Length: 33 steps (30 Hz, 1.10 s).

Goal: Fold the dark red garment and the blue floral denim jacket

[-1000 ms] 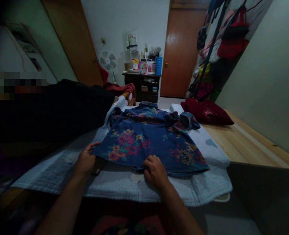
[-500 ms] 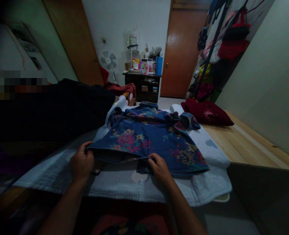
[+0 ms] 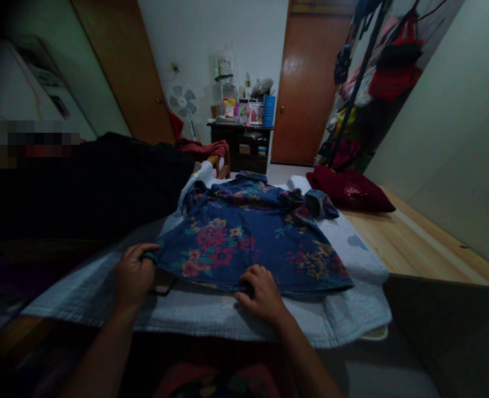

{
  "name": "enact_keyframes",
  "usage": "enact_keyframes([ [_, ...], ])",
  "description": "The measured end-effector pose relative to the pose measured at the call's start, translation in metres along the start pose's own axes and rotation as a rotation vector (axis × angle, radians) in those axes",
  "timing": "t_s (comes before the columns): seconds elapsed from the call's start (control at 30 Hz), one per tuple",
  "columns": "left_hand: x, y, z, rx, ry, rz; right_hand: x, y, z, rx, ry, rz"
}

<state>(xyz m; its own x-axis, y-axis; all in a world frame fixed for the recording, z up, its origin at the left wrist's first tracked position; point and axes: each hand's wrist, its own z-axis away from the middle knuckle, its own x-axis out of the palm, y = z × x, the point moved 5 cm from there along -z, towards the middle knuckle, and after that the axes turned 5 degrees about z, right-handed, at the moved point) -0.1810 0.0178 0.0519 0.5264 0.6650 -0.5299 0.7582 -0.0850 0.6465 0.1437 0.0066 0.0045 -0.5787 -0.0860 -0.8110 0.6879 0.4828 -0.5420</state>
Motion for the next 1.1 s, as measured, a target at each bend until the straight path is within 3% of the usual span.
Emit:
enact_keyframes([
  [0.07, 0.006, 0.004, 0.001, 0.098, -0.045, -0.086, 0.001, -0.002, 0.000, 0.015, 0.012, 0.029],
  [0.2, 0.014, 0.001, 0.001, 0.149, -0.131, -0.220, 0.004, -0.005, 0.000, 0.037, 0.045, 0.113],
  [0.47, -0.006, 0.007, -0.004, 0.308, -0.141, -0.456, 0.006, -0.012, 0.003, 0.005, 0.036, 0.200],
  [0.6, -0.016, 0.006, -0.003, 0.281, -0.168, -0.540, 0.007, -0.014, 0.004, -0.010, 0.048, 0.202],
  [0.73, -0.010, 0.004, 0.005, 0.228, -0.322, -0.675, 0.010, -0.013, 0.004, -0.012, 0.027, 0.194],
  [0.87, 0.012, 0.024, 0.021, 0.261, -0.433, -0.651, 0.010, -0.012, 0.002, 0.013, -0.005, 0.194],
  [1.1, 0.089, 0.091, 0.079, 0.443, -0.931, -0.018, 0.004, -0.002, 0.000, 0.021, -0.030, 0.098],
])
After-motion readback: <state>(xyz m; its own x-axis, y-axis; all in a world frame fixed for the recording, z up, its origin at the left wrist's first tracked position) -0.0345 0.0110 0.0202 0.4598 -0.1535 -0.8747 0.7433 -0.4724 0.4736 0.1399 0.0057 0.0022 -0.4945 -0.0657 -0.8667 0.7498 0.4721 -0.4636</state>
